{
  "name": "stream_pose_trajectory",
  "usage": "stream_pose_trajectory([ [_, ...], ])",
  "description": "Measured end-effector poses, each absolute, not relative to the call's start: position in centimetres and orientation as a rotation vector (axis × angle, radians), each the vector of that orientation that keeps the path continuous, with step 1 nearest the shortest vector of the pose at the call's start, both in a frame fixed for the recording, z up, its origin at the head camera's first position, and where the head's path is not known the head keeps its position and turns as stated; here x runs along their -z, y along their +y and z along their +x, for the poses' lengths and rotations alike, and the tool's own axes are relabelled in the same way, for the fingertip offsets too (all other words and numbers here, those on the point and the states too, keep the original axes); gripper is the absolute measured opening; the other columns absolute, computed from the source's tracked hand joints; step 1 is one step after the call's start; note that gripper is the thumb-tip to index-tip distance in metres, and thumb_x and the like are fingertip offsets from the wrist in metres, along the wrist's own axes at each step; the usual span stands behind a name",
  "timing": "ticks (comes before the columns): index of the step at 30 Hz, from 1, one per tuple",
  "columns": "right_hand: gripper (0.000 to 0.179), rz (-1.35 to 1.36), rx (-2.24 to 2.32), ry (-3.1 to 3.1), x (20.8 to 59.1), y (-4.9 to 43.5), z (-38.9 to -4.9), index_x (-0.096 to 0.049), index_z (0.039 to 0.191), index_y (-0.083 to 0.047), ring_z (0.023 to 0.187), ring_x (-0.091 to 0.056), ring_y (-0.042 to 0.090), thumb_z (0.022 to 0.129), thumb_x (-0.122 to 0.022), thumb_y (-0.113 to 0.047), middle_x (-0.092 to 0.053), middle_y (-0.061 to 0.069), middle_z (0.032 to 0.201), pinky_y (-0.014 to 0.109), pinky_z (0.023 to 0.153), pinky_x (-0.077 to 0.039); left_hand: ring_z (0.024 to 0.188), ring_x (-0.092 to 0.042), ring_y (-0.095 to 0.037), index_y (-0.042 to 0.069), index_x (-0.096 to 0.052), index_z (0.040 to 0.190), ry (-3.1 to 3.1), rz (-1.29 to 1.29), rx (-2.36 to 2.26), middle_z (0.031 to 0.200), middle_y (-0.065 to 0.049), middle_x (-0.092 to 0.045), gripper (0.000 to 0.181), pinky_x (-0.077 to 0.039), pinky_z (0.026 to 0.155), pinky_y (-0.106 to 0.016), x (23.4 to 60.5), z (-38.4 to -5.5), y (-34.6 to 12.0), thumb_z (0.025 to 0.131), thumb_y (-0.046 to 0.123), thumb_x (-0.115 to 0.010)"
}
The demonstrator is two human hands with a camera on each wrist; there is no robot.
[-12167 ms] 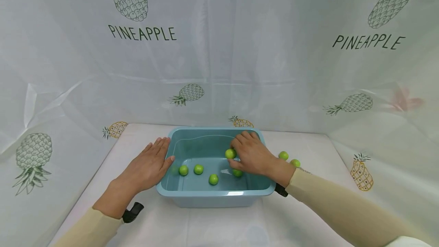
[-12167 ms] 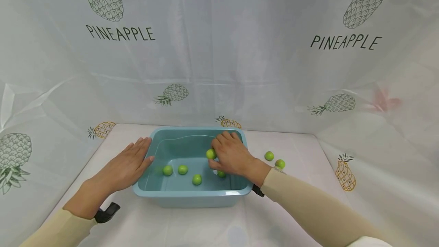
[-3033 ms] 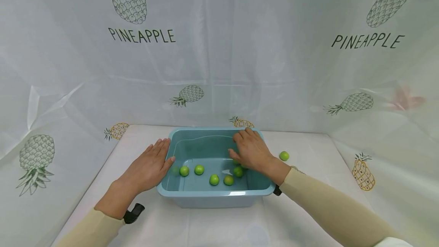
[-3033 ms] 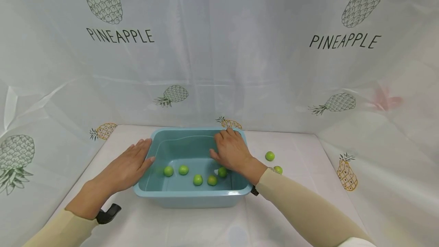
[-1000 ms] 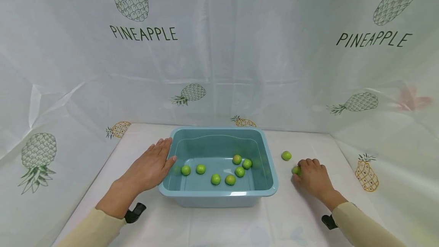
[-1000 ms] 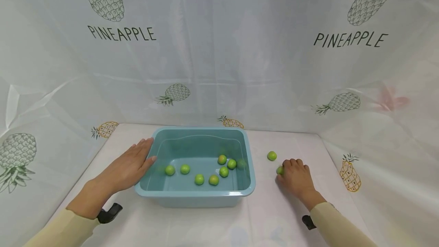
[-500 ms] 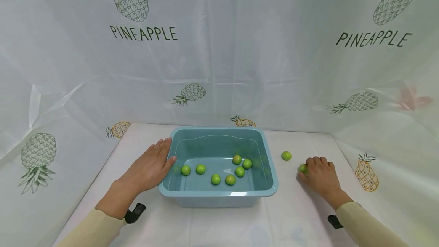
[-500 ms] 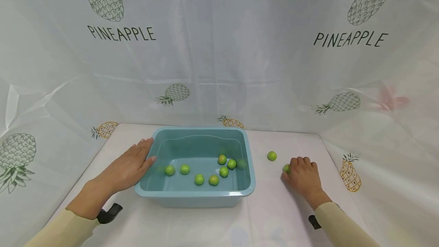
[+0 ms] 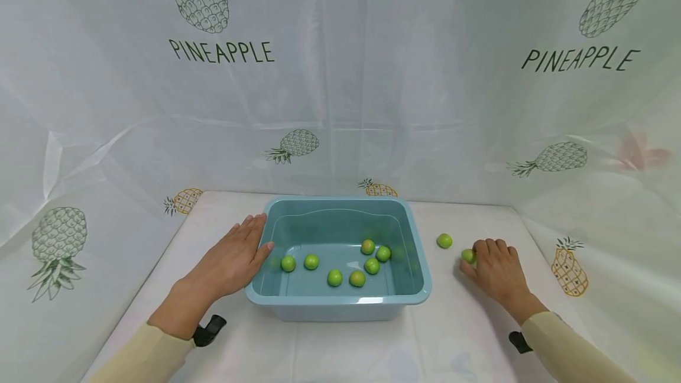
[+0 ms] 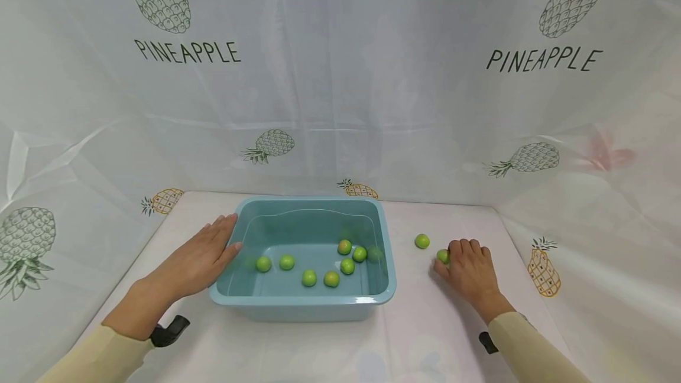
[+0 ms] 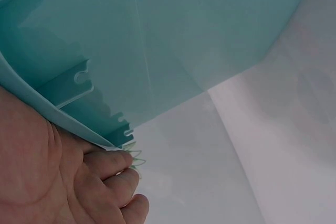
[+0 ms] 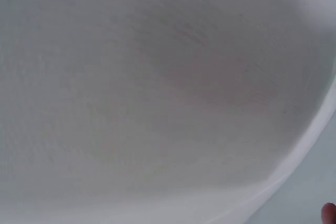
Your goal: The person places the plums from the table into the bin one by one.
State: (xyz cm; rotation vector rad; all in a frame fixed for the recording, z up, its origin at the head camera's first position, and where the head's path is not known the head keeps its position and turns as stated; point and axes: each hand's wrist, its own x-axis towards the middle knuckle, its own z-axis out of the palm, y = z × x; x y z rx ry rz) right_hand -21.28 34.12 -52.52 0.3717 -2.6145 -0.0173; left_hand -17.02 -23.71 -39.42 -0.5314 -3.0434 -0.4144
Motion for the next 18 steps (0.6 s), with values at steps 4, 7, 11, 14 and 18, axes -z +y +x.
stream_pose_trajectory([
  [4,0.039,0.39,-0.007,-2.588,52.5,33.93,-21.42,-0.055,0.093,-0.003,0.076,-0.047,0.03,0.086,-0.07,-0.038,-0.047,0.005,0.076,0.042,0.065,-0.035,0.158,-0.025,-0.048,-0.01,-0.024,0.163,-3.042,-0.531,0.415,0.169,-0.028,-0.031,0.07,-0.023,0.129,-0.062,39.39,-16.99,-23.65,0.113,0.035,-0.045],
  [7,0.039,0.398,-0.007,-2.575,52.42,33.79,-21.45,-0.055,0.091,-0.004,0.074,-0.046,0.029,0.085,-0.069,-0.039,-0.046,0.004,0.075,0.041,0.065,-0.034,0.157,-0.026,-0.049,-0.01,-0.025,0.163,-3.033,-0.537,0.419,0.168,-0.029,-0.032,0.07,-0.024,0.129,-0.062,39.29,-16.94,-23.6,0.113,0.036,-0.046],
  [11,0.04,0.42,0.002,-2.542,52.22,33.7,-21.63,-0.055,0.09,-0.003,0.072,-0.045,0.029,0.085,-0.065,-0.041,-0.045,0.005,0.074,0.04,0.063,-0.033,0.158,-0.026,-0.048,-0.009,-0.025,0.163,-3.034,-0.538,0.428,0.168,-0.028,-0.032,0.07,-0.024,0.129,-0.062,39.21,-16.87,-23.63,0.113,0.036,-0.045],
  [14,0.04,0.431,-0.004,-2.522,52.06,33.66,-21.83,-0.056,0.09,-0.003,0.071,-0.046,0.029,0.087,-0.064,-0.043,-0.046,0.005,0.073,0.04,0.061,-0.033,0.158,-0.025,-0.048,-0.009,-0.024,0.163,-3.04,-0.536,0.434,0.169,-0.028,-0.031,0.07,-0.023,0.129,-0.061,39.18,-16.83,-23.66,0.113,0.036,-0.045],
  [18,0.042,0.439,-0.013,-2.508,51.88,33.5,-22.08,-0.057,0.091,-0.003,0.071,-0.047,0.03,0.087,-0.063,-0.044,-0.048,0.005,0.073,0.04,0.061,-0.034,0.158,-0.025,-0.048,-0.009,-0.024,0.163,-3.036,-0.541,0.436,0.169,-0.028,-0.031,0.07,-0.023,0.129,-0.061,39.21,-16.88,-23.72,0.113,0.035,-0.045],
])
